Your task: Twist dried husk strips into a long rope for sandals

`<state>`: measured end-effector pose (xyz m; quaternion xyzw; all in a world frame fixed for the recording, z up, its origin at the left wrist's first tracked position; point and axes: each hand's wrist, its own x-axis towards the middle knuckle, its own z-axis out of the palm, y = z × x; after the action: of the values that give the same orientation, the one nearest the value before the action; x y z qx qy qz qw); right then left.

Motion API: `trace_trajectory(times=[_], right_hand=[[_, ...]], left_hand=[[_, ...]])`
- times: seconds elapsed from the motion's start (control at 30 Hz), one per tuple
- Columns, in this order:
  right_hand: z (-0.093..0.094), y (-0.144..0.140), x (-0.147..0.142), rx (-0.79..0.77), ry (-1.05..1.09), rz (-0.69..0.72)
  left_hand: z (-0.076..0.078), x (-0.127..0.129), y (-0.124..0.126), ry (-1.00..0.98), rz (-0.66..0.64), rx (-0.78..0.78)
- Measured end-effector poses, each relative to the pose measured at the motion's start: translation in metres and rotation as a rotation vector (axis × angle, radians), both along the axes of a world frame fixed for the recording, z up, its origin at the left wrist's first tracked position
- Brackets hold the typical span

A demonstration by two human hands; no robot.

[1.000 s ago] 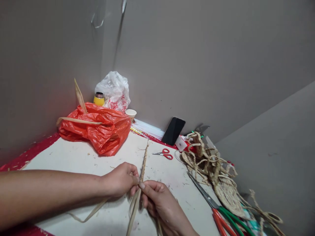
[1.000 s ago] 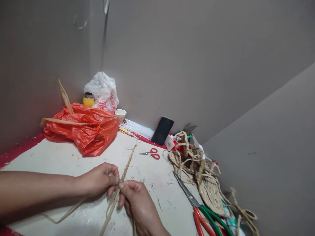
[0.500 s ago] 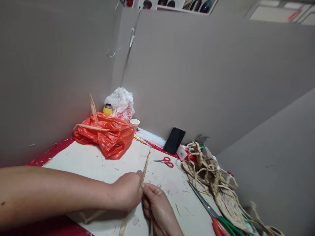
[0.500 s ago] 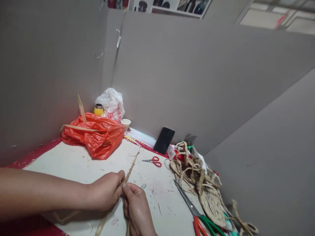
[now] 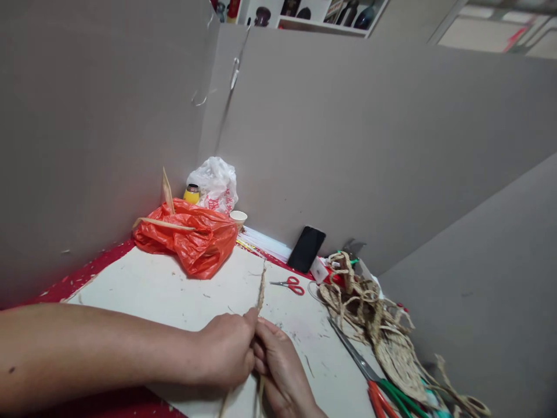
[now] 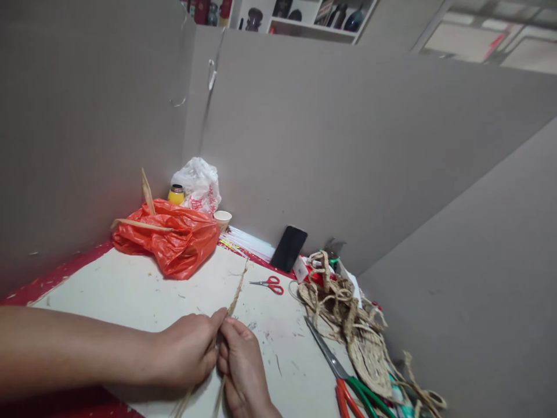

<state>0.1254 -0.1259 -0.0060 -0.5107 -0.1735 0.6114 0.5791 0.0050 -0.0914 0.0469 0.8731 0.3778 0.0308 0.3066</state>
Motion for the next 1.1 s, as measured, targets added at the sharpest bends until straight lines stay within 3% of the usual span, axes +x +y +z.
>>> trace_trajectory(times=[0.13, 0.3, 0.37, 0.47, 0.53, 0.97, 1.1], right_hand=[[0.004, 0.001, 0.005, -0.005, -0.005, 0.009], [0.014, 0.004, 0.012, -0.015, 0.01, 0.117], [0.015, 0.005, 0.015, -0.026, -0.004, 0.136], [0.015, 0.007, 0.019, -0.033, -0.048, 0.191], [0.013, 0.007, 0.022, -0.024, -0.077, 0.246], [0.014, 0.009, 0.023, -0.01, -0.073, 0.249], [0.011, 0.009, 0.025, -0.051, -0.11, 0.23]], left_hand=[[0.003, -0.014, 0.001, -0.094, -0.015, -0.007], [0.0, -0.018, 0.033, -0.386, 0.194, -0.08], [-0.01, -0.01, 0.044, -0.448, 0.226, -0.365], [-0.023, 0.002, 0.051, -0.409, 0.146, -0.977], [-0.028, 0.008, 0.053, -0.388, 0.116, -1.145], [-0.026, 0.001, 0.064, -0.377, 0.06, -1.294], [-0.028, 0.001, 0.06, -0.32, 0.099, -1.087]])
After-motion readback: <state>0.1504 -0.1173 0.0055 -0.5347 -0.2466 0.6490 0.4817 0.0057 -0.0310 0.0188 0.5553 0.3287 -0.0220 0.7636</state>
